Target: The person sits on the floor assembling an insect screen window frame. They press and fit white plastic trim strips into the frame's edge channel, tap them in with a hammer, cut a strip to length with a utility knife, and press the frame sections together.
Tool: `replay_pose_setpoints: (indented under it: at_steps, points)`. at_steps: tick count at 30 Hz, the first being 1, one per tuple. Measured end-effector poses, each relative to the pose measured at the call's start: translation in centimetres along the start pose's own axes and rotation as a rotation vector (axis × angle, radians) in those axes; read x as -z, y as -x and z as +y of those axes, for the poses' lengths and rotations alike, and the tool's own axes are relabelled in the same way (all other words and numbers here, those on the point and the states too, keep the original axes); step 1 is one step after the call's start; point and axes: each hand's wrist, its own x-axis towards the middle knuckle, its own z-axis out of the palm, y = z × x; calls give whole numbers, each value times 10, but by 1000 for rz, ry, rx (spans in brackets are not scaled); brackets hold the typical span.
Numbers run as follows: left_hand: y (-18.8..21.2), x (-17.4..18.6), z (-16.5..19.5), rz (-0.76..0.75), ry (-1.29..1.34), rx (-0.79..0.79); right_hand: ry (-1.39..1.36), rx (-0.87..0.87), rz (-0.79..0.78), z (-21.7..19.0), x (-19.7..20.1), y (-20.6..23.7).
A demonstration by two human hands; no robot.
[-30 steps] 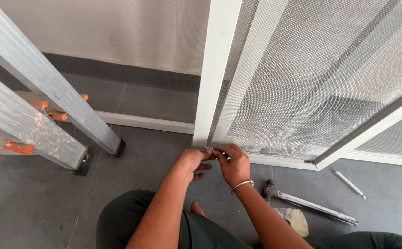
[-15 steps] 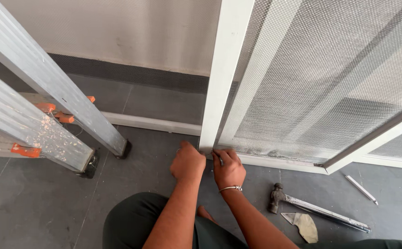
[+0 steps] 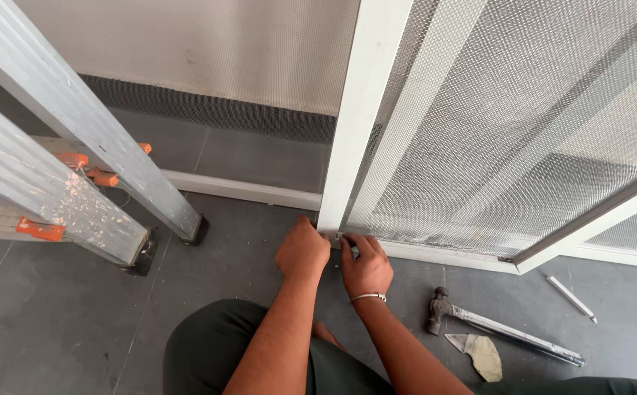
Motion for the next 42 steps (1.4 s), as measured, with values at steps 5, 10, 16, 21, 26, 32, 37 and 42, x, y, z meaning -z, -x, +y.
replay_pose_setpoints:
  at_steps: [5, 10, 16, 21, 26, 32, 37, 42]
  points:
    - [0, 2, 0, -16, 4, 8, 37, 42, 74, -2, -3, -1]
    - [-3, -1, 1, -12, 8, 6, 46, -119, 25, -5, -1, 0]
    - [-3, -2, 1, -12, 17, 15, 33, -109, 15, -9, -5, -2]
    - [-1, 1, 2, -22, 2, 10, 76, 53, 60, -3, -6, -1]
    - [1, 2, 3, -51, -13, 6, 109, 207, 89, 1, -7, -1]
    - [-2, 0, 3, -37, -16, 7, 115, 313, 138, 3, -11, -2]
    - [-6, -6, 1, 3, -24, -17, 98, 264, 116, 5, -15, 2]
    - [-7, -8, 1, 37, -22, -42, 10, -53, -9, -2, -18, -1]
